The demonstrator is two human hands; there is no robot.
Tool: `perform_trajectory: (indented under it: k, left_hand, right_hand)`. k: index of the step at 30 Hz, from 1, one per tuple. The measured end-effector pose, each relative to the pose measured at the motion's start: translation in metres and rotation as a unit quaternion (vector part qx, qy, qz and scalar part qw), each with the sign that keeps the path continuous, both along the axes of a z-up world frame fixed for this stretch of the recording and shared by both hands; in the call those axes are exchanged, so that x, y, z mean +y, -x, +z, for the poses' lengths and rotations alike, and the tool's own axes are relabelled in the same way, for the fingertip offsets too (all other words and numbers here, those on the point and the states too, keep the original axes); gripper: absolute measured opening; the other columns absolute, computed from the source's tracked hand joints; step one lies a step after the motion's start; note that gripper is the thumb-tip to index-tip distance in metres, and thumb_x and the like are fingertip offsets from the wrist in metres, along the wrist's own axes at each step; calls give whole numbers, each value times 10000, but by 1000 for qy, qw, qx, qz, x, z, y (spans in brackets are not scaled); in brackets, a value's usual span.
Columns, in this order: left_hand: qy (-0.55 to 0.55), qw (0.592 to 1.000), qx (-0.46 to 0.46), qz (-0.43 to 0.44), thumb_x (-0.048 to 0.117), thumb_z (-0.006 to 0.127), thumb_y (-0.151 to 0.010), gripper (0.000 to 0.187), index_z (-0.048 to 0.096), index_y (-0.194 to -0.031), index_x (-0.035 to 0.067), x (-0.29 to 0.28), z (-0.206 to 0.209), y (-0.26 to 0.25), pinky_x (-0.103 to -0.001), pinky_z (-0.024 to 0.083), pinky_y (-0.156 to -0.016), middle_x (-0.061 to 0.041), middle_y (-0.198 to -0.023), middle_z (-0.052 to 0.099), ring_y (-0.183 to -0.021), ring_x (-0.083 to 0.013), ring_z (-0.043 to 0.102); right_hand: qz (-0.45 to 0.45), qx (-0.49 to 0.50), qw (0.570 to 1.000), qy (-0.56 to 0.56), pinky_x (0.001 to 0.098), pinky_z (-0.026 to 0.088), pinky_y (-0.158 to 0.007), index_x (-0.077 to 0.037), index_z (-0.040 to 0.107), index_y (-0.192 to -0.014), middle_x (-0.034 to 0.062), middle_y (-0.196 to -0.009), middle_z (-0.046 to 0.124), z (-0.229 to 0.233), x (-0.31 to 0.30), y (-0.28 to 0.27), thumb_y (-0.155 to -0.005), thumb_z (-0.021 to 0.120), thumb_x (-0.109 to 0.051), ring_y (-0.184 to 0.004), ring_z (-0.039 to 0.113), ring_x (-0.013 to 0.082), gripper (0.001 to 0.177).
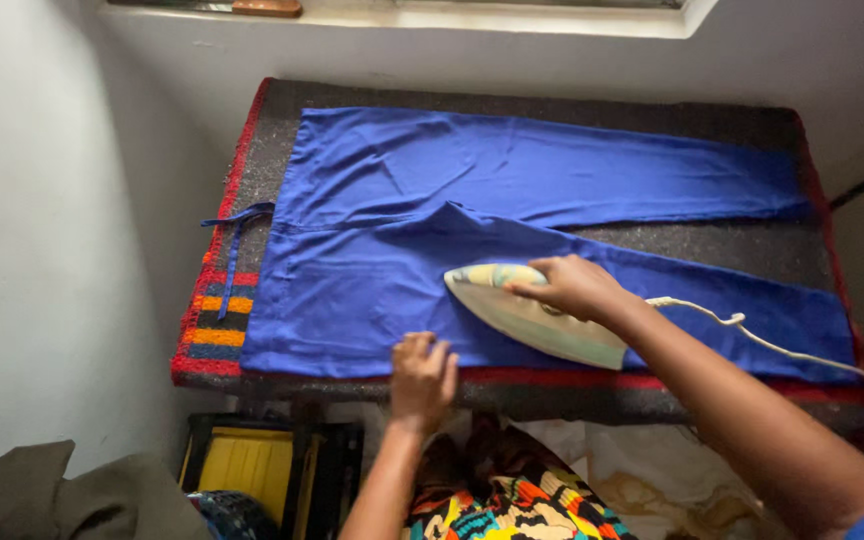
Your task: The person irons a blue garment on an ironing board, smoothing the fabric with an iron and adjusting the garment's position. The person then folds the garment on the board.
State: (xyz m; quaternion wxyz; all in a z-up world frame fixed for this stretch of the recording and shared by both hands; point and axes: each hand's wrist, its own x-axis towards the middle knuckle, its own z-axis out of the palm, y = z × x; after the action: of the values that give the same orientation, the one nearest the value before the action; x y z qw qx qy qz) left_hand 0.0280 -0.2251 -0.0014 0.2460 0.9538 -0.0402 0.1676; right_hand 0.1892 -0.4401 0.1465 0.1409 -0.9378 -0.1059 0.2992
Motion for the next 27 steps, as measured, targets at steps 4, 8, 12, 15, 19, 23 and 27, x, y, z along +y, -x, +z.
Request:
perform_trajectory:
  k: [4, 8, 12, 15, 19, 23, 27]
  left_hand:
    - [19, 993, -92, -66, 197, 721, -818, 338, 706, -1082, -14, -20, 11, 15, -477, 438, -885, -179, -1079, 620, -1025, -363, 558]
    - [1, 995, -91, -45, 100, 686, -824, 211, 707, -1019, 22, -18, 9, 15, -457, 472, -886, -132, -999, 614, -1002, -336, 567]
    - [-22, 997, -54, -42, 80, 689, -809, 110, 674, -908, 34, -19, 7, 21, -457, 476, -863, -122, -947, 603, -966, -337, 562]
    - [-42, 997, -44, -41, 86, 698, -797, 72, 646, -826, 46, -19, 14, 14, -461, 474, -848, -122, -922, 598, -948, -338, 561]
    - [-61, 996, -61, -28, 83, 706, -792, 80, 636, -801, 45, -23, 19, 14, -461, 471, -849, -126, -955, 604, -960, -334, 561]
    - [-45, 999, -18, 12, 143, 709, -731, 121, 647, -759, 42, -35, 32, 8, -467, 472, -861, -124, -965, 611, -986, -332, 565]
    - [-9, 998, 20, 66, 244, 675, -805, 270, 692, -971, 32, -56, 34, -11, -475, 424, -1025, -147, -1141, 632, -1174, -334, 547]
  right_hand:
    - [-56, 7, 998, -37, 395, 551, -501, -160, 667, -1301, 76, -651, 711, -4, 9, 26, -797, 609, -742, -498, 680, 227, 772]
    - [-81, -19, 996, -35, 377, 557, -504, -172, 741, -1191, 58, -651, 709, -1, 1, 40, -809, 592, -734, -501, 679, 206, 697]
    - [-168, -24, 981, -95, 384, 537, -500, -98, 732, -1146, 111, -642, 698, -5, -1, 38, -866, 574, -701, -492, 667, 228, 683]
    - [-139, -19, 985, -104, 385, 534, -490, -124, 725, -1152, 102, -644, 697, -4, -7, 30, -827, 595, -696, -504, 667, 220, 670]
    - [-151, -34, 985, -75, 357, 544, -489, -85, 721, -1141, 96, -655, 707, -14, -37, 19, -855, 577, -733, -512, 684, 204, 722]
    - [-197, -11, 978, -61, 384, 539, -476, -75, 710, -1153, 117, -661, 709, -9, -86, 10, -872, 560, -716, -494, 676, 240, 715]
    - [-239, -24, 969, -62, 393, 516, -452, -65, 698, -1182, 157, -646, 698, -6, -138, 9, -896, 550, -701, -470, 669, 261, 712]
